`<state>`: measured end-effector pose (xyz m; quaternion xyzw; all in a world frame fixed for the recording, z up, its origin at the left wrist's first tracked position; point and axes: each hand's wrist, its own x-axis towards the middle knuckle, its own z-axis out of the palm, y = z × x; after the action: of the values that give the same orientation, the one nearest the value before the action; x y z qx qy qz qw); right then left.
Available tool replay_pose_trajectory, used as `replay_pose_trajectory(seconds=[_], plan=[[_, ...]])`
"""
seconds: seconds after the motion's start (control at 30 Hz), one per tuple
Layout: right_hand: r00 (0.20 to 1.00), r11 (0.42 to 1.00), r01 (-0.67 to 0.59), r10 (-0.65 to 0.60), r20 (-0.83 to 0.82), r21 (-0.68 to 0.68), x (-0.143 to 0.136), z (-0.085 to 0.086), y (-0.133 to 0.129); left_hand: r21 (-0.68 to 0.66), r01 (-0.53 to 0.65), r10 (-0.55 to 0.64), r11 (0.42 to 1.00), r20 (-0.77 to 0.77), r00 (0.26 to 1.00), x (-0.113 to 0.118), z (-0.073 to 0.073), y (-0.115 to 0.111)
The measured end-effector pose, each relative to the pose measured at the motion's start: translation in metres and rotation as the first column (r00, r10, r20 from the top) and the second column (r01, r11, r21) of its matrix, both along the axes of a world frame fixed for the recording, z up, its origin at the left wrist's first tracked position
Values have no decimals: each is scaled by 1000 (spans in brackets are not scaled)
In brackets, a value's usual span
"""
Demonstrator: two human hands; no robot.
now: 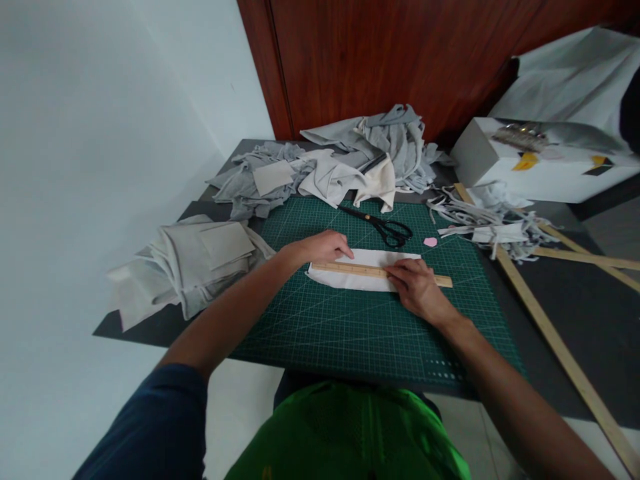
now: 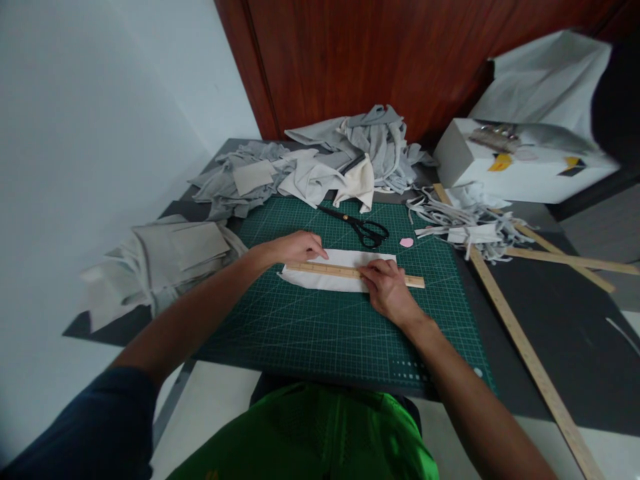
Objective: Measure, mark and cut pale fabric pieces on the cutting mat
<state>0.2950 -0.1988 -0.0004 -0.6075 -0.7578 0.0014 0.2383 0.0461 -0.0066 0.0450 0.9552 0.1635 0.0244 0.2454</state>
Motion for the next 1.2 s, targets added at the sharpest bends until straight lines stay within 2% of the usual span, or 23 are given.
replay_pose_trajectory(seconds=[0.17, 0.7, 1.07, 1.2], plan=[[1000, 1000, -6, 6, 12, -1, 0, 0, -1, -15, 8, -8, 1000, -12, 1000, -4, -7, 4], [996, 996, -86, 87, -35, 14, -5, 1, -26, -32, 5, -4, 999, 8, 1000, -5, -6, 2], [997, 996, -82, 81, -16, -34, -13, -1, -40, -27, 12, -11, 1000, 32, 999, -6, -7, 3], [998, 998, -56, 56, 16, -14, -15, -3, -43, -32, 7, -6, 999, 34, 999, -6, -7, 2]])
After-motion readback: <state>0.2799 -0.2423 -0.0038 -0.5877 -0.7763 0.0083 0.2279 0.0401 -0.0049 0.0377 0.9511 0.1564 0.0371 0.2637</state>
